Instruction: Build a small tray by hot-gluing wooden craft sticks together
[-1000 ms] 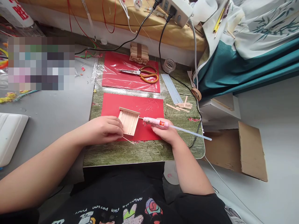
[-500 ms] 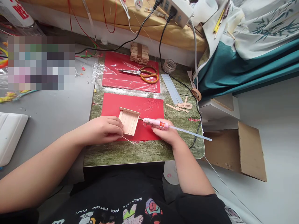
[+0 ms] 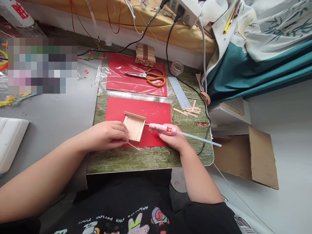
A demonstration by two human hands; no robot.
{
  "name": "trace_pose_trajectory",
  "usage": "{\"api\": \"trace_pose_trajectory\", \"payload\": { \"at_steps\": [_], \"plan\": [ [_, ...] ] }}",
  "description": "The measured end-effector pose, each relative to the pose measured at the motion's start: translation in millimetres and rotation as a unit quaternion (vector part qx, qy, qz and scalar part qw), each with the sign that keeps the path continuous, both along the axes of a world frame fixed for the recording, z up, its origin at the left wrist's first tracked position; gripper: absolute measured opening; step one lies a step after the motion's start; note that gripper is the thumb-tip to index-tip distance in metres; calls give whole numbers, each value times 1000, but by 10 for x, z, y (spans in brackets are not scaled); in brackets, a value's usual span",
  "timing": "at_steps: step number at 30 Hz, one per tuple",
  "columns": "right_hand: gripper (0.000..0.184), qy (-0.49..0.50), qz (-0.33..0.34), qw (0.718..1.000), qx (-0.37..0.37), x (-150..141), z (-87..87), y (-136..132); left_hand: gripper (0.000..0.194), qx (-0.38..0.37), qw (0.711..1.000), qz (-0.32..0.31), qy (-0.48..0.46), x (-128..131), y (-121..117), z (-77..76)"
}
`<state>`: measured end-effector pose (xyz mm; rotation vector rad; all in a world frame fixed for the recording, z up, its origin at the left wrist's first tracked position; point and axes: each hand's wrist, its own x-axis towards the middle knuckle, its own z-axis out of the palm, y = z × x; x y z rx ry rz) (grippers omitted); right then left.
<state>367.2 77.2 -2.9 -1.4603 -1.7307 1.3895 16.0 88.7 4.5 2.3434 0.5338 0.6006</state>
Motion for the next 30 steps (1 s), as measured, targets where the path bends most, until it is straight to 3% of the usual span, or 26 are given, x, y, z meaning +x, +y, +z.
{"api": "trace_pose_trajectory", "payload": {
  "at_steps": [19, 30],
  "plan": [
    [33, 28, 4, 1000, -8, 33, -28, 21, 15, -4, 1000, -4, 11, -13, 7, -19],
    [35, 14, 40, 999, -15, 96, -21, 33, 13, -3, 1000, -3, 9, -17, 8, -39]
  ]
}}
